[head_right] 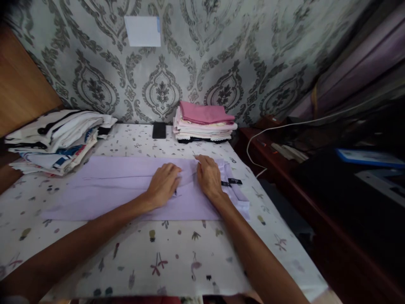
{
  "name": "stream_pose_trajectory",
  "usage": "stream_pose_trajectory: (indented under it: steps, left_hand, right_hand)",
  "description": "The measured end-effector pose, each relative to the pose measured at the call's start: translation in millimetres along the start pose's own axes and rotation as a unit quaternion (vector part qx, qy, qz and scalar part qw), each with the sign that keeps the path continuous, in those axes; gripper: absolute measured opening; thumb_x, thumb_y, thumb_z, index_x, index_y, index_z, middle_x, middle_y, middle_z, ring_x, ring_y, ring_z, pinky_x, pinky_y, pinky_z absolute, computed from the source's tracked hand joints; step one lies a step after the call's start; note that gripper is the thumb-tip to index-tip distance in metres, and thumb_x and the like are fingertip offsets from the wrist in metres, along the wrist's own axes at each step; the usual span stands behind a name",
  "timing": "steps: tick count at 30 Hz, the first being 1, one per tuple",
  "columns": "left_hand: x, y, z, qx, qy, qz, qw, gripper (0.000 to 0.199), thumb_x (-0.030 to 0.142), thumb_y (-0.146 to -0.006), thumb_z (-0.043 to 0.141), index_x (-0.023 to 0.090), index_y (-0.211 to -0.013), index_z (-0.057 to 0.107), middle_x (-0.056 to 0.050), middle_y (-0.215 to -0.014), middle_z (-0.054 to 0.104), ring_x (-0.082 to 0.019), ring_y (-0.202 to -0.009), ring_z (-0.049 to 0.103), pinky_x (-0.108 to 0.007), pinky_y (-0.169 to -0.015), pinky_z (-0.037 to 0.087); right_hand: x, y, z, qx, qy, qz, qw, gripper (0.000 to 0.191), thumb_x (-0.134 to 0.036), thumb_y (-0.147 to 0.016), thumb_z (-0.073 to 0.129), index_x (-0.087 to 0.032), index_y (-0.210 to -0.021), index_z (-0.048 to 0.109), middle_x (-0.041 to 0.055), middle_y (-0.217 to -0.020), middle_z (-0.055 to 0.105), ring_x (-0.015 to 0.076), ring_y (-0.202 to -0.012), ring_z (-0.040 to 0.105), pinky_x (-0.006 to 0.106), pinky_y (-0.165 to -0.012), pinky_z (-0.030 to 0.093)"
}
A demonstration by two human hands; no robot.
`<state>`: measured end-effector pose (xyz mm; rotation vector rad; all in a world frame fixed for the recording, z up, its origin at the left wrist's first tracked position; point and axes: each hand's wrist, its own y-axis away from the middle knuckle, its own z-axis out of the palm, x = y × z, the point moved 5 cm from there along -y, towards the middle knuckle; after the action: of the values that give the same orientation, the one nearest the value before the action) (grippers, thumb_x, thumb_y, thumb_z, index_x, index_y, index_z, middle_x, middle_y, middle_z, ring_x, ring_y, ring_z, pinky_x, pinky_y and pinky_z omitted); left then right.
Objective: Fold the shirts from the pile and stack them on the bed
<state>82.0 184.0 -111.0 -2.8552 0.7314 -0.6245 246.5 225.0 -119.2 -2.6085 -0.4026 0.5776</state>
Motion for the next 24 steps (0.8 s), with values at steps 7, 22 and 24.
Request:
stream_pose_trajectory:
  steps: [7,22,24]
  left_hand:
    - [8,12,34.3,-0.149,-0.037,0.077,0.985,0.083,0.061,-0.1,0.027,-0.001,-0.154,0.024,-0.021,-0.165,0.016,-0.03,-0.154,0.006,-0.045,-0.125,0.009]
    - [-85,46,-10.8,-0.113,-0.034,-0.061,0.991,0.073,0.059,-0.1,0.03,0.01,-0.154,0.027,-0.018,-0.164,0.022,-0.027,-0.154,0.012,-0.053,-0.123,0.006]
    - [-111,61,-30.0,-0.104,-0.026,-0.09,0.99,0.068,0.056,-0.099,0.036,0.013,-0.152,0.032,-0.018,-0.164,0.023,-0.027,-0.154,0.015,-0.054,-0.123,0.006]
  right_hand:
    - [7,20,43,-0.1,0.048,-0.079,0.991,0.05,-0.034,-0.098,0.032,-0.015,-0.137,0.055,0.0166,-0.143,0.056,0.0301,-0.138,0.048,0.056,-0.111,0.04]
    - [17,19,53,-0.1,0.078,-0.086,0.988,0.054,-0.041,-0.096,0.029,-0.018,-0.138,0.054,0.015,-0.143,0.057,0.0303,-0.137,0.049,0.054,-0.11,0.042]
    - [18,19,54,-0.098,0.078,-0.085,0.988,0.055,-0.042,-0.096,0.028,-0.018,-0.137,0.055,0.0155,-0.142,0.058,0.031,-0.136,0.05,0.055,-0.109,0.043]
